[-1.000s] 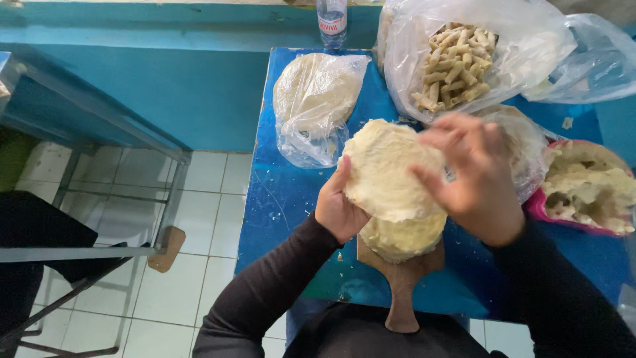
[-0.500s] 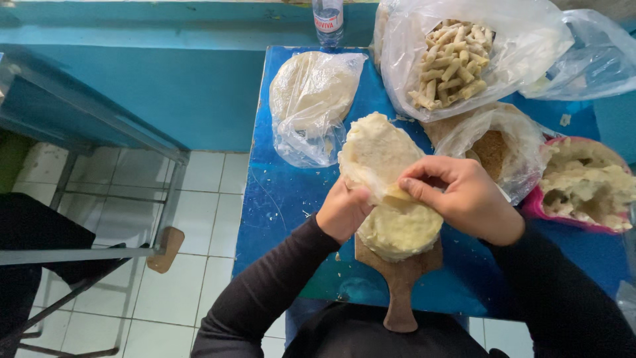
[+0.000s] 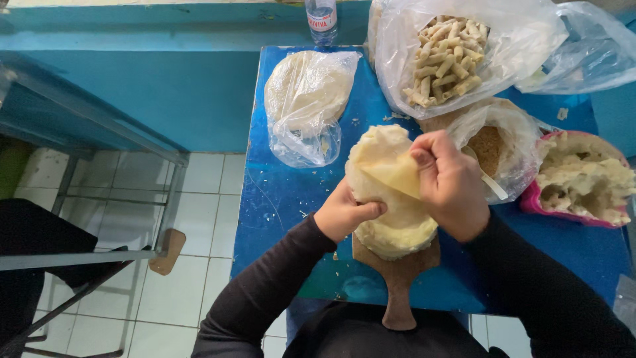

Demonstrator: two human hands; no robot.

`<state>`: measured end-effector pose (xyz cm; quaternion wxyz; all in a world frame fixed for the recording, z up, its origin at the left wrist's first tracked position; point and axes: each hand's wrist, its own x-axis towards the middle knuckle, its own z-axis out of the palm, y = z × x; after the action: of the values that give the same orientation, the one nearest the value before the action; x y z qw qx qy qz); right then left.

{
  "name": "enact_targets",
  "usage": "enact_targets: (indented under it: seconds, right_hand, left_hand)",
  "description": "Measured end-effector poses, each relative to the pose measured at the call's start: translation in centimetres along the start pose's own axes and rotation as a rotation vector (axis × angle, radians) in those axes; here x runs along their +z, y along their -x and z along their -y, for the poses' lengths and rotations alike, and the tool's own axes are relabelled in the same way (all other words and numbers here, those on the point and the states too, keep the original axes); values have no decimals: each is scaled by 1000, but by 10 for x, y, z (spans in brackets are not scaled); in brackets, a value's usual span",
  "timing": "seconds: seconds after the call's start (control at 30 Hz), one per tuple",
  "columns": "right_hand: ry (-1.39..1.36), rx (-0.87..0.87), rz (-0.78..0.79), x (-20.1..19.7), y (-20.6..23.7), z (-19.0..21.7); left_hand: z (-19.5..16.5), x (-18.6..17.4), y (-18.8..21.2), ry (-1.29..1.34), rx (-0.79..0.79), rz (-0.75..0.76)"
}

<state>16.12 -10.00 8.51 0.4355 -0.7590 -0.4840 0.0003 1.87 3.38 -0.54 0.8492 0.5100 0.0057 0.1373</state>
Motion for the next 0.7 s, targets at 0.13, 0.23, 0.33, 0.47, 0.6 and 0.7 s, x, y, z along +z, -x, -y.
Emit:
enact_targets:
  seconds: [0.13,0.23,0.33,0.47,0.6,0.7]
  right_hand:
    - [-20,-23,-57,8,1,2]
    - [7,-129,114,7,10,4]
    - [-12,-205,250,-1,9,-1]
    - [-445,224,396,-14,-7,-17]
    - [-604,464,367,-39,-20,-31]
    - [-708,544,403,-53,-19,-33]
  left_hand:
    - [4,-3,2,237,-87,-2]
    - [11,-6,-2,320,-93,-86]
    - [16,-9,-6,248,-79,-135]
    - [11,-9,-3,150,-59,-42]
    - [-1,-5,1,274,-148,9]
    - [-4,-2,1,277,-159,5]
